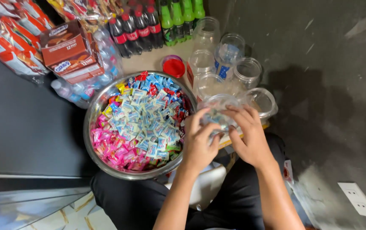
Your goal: Mixing various types of individually wrapped candies into a large metal bowl by pouring them from jars and bags.
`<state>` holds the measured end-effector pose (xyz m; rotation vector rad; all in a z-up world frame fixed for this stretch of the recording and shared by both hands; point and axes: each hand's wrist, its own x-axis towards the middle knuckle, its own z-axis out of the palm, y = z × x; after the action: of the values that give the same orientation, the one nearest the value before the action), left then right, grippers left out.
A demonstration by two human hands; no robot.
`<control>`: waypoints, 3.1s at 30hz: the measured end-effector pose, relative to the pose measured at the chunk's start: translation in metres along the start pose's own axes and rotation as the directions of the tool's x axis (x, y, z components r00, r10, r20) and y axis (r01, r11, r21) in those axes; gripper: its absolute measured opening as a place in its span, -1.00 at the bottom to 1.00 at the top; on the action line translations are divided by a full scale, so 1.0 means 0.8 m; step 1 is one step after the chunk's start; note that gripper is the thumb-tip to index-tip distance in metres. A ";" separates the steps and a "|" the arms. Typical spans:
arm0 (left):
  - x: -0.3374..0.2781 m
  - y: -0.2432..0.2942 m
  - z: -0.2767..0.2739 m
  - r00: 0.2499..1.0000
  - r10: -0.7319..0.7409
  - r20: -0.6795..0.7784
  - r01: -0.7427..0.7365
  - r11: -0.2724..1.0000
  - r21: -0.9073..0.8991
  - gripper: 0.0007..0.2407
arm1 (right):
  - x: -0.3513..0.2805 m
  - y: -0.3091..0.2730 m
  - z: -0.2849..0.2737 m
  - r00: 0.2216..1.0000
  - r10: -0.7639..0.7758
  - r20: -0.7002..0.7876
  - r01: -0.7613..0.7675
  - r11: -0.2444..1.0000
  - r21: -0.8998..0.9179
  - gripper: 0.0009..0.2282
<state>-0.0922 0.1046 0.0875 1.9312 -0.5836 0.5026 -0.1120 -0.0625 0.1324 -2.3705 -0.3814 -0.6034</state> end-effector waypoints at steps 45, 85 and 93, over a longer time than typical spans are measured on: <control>-0.022 -0.125 0.044 0.988 -0.137 0.078 0.131 0.988 0.080 -0.72 | -0.076 0.177 0.081 0.926 0.160 -0.341 -0.252 0.936 -0.247 -0.36; -0.088 -0.212 -0.076 0.884 -0.446 -0.141 0.442 0.695 0.567 -0.78 | 0.030 0.082 0.380 0.996 0.081 0.027 -0.085 0.949 0.304 -0.90; -0.084 -0.219 -0.064 0.893 -0.449 -0.031 0.368 0.689 0.624 -0.79 | 0.041 0.085 0.369 0.818 0.543 0.191 -0.345 0.197 0.918 -0.88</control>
<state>-0.0454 0.2276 -0.0554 2.6498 -0.0198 0.2932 0.0391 0.0853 -0.0872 -1.1265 0.1020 -0.1688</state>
